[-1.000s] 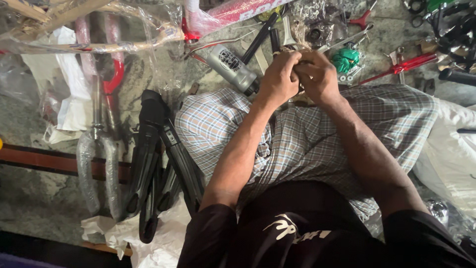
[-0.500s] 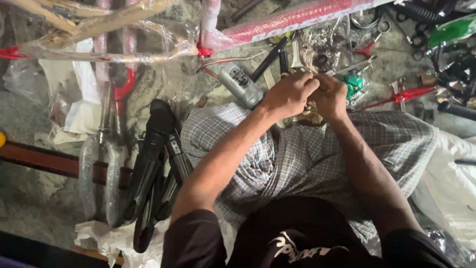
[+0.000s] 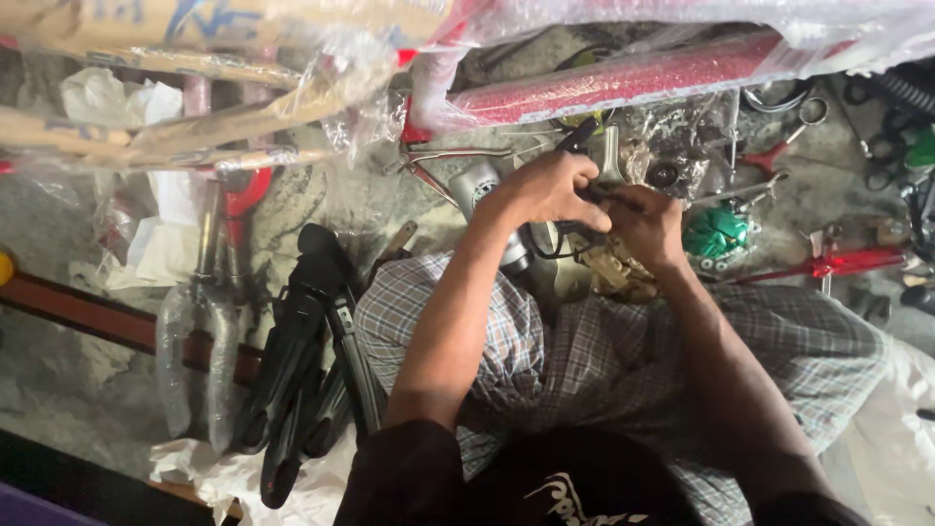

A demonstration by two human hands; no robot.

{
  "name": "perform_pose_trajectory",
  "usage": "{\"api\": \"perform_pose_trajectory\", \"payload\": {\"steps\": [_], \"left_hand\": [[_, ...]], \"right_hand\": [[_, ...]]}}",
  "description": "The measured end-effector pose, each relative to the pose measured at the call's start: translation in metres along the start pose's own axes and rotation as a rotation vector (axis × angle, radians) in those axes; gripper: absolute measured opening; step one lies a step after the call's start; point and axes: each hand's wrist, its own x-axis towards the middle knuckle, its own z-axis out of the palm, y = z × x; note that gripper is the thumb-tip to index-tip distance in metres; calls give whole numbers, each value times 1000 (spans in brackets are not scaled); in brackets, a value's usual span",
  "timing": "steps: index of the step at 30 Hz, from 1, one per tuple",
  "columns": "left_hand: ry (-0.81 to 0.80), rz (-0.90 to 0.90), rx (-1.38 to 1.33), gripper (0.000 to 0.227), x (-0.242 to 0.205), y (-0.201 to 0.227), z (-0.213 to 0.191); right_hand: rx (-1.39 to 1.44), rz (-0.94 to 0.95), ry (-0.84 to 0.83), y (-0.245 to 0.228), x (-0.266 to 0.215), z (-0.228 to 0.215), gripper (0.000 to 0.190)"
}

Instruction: The person sits on the floor and assembles a bicycle. They handle a small plastic bag of parts, then use a wrench to tighten a component on the bicycle frame. They also use a screwdriver to adjust a part on the frame.

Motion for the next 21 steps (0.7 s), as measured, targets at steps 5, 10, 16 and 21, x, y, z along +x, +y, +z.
{"api": "perform_pose_trajectory", "payload": {"steps": [5, 10, 16, 21], "left_hand": [[738, -52, 256, 22, 13, -29, -17], [811, -343, 383, 43, 7, -53, -28], [734, -325, 359, 52, -2, -60, -25], [694, -265, 360, 51, -9, -65, -24]], "right_hand": [[67, 62, -55, -7, -3, -2, 26], [-147, -248, -44, -8, -9, 1, 25], [-116, -131, -83, -7, -7, -1, 24], [-156, -184, -62, -10, -9, 1, 23]]}}
